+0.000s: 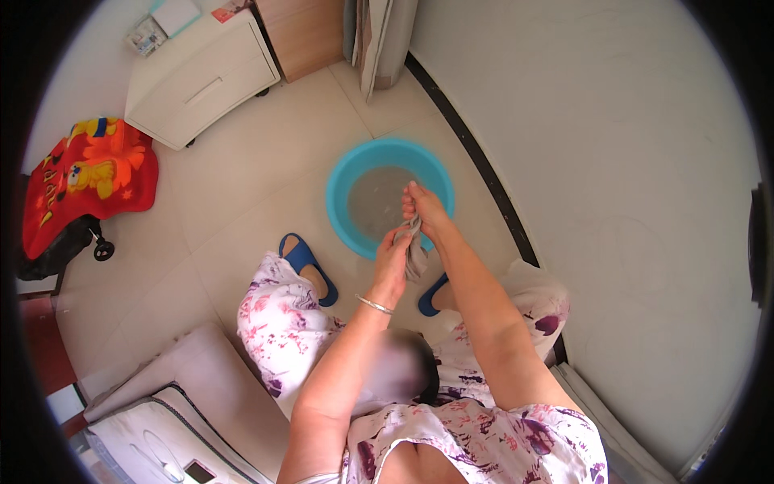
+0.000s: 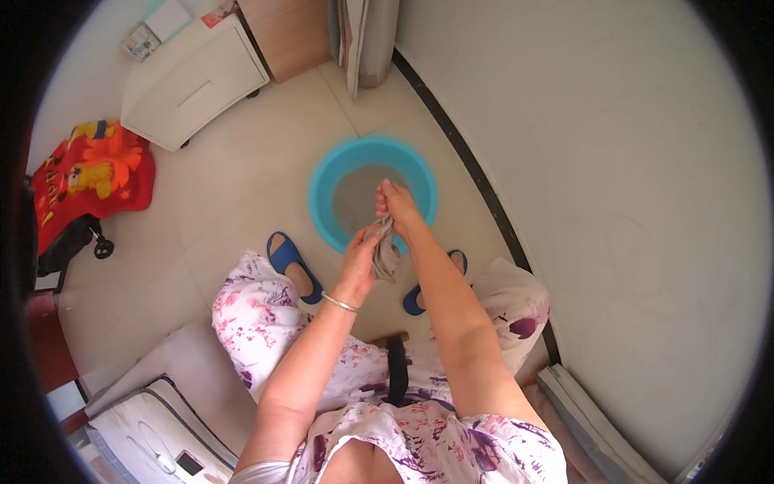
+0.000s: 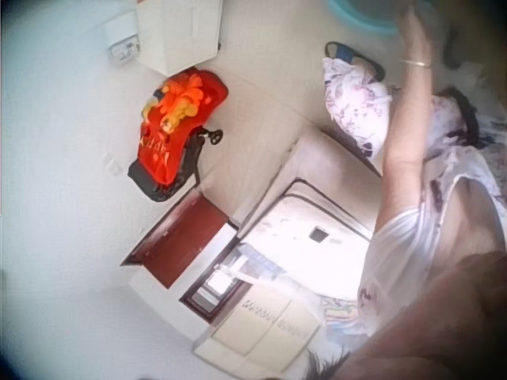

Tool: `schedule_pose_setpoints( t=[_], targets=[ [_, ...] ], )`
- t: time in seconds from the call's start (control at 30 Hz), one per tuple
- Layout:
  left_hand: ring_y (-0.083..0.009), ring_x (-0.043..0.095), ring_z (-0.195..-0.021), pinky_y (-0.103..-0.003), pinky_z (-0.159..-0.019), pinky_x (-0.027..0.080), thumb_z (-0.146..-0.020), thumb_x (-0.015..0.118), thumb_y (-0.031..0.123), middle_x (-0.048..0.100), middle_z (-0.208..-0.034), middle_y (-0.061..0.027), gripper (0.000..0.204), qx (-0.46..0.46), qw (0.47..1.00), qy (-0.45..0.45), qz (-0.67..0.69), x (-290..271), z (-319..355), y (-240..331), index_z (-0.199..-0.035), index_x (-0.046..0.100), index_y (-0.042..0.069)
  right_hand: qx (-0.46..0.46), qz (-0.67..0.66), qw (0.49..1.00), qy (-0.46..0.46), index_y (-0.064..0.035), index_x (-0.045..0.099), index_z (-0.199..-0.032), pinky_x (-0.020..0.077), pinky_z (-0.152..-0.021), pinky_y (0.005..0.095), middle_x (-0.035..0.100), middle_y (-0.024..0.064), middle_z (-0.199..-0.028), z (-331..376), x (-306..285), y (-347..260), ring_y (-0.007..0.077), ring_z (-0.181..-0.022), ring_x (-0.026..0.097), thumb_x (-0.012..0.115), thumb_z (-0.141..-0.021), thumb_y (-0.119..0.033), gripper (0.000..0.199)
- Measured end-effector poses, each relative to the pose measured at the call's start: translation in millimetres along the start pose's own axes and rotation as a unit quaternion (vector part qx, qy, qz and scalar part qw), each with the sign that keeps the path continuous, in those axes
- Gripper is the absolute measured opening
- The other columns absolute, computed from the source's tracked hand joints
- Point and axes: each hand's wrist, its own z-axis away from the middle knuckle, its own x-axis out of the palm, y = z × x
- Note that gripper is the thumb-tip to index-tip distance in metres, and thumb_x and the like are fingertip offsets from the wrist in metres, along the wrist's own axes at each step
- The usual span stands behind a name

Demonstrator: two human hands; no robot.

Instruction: The person wipes a small turquoise and white box with a cloth, then wipes a white wall section. The person rinses the cloth in a blue basin and continues wiping the wall.

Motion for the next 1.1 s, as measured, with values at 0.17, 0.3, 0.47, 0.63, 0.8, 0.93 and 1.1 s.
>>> schedule_pose_setpoints(
  t=[0.17,0.3,0.47,0.63,0.8,0.93,1.1],
  targets=[
    [-0.0179,0.061,-0.085,-0.033,-0.070,0.053,-0.092,0.051,0.015,0.060,-0.102,-0.0090,0.031,0.031,0.996,-0.055,-0.059,8.8,27.4,47.9,-0.120,0.049,0.002,-0.056,0.110,0.992,0.001,-0.0046,0.052,-0.091,0.0366,-0.045,0.0253,0.049,0.0027,-0.070,27.8,40.7,-27.2,0.0115,-0.054,0.043,0.044,-0.098,-0.031,0.029],
    [-0.0190,0.061,-0.089,-0.034,-0.075,0.054,-0.092,0.051,0.015,0.060,-0.103,-0.0097,0.032,0.042,0.994,-0.079,-0.065,4.0,48.9,86.4,-0.121,0.048,0.001,-0.052,0.080,0.994,-0.052,-0.0028,0.052,-0.102,0.0481,-0.056,0.0327,0.057,0.0081,-0.079,50.8,72.0,-44.4,0.0181,-0.065,0.056,0.045,-0.097,-0.032,0.030],
    [-0.0200,0.060,-0.100,-0.035,-0.079,0.053,-0.092,0.052,0.015,0.061,-0.109,-0.0106,0.031,0.031,0.991,-0.120,-0.047,-0.5,65.2,113.3,-0.120,0.050,0.002,-0.024,0.054,0.998,-0.035,-0.0020,0.051,-0.110,0.0516,-0.076,0.0420,0.063,0.0118,-0.093,75.7,80.9,-52.0,0.0243,-0.085,0.062,0.048,-0.096,-0.031,0.032],
    [-0.0190,0.059,-0.102,-0.033,-0.085,0.051,-0.092,0.051,0.012,0.060,-0.114,-0.0099,0.027,0.058,0.987,-0.149,-0.023,-1.9,66.8,113.0,-0.118,0.053,0.003,-0.060,0.056,0.980,-0.183,-0.0042,0.052,-0.115,0.0485,-0.086,0.0432,0.060,0.0095,-0.106,56.8,34.5,-42.0,0.0234,-0.098,0.060,0.054,-0.094,-0.028,0.032],
    [-0.0177,0.060,-0.098,-0.030,-0.081,0.052,-0.093,0.049,0.011,0.061,-0.112,-0.0098,0.026,0.086,0.983,-0.147,-0.065,4.2,65.3,117.4,-0.117,0.054,0.004,-0.042,0.064,0.992,-0.103,-0.0030,0.057,-0.108,0.0495,-0.084,0.0426,0.063,0.0093,-0.100,105.9,67.7,-50.7,0.0238,-0.093,0.062,0.060,-0.090,-0.032,0.035],
    [-0.0150,0.060,-0.094,-0.028,-0.081,0.049,-0.091,0.052,0.009,0.061,-0.108,-0.0076,0.024,0.128,0.965,-0.150,-0.170,12.8,75.0,112.1,-0.114,0.059,0.006,0.000,0.149,0.987,-0.055,-0.0007,0.058,-0.112,0.0507,-0.081,0.0425,0.062,0.0100,-0.101,98.6,61.1,-50.1,0.0234,-0.092,0.062,0.066,-0.085,-0.036,0.046],
    [-0.0194,0.061,-0.090,-0.028,-0.075,0.049,-0.085,0.057,0.007,0.063,-0.103,-0.0089,0.023,0.327,0.867,-0.167,-0.336,4.2,63.6,97.6,-0.107,0.063,0.006,0.017,0.140,0.989,-0.048,0.0019,0.059,-0.109,0.0529,-0.077,0.0372,0.064,0.0110,-0.095,113.1,81.3,-56.8,0.0227,-0.086,0.064,0.069,-0.083,-0.030,0.042]
  ],
)
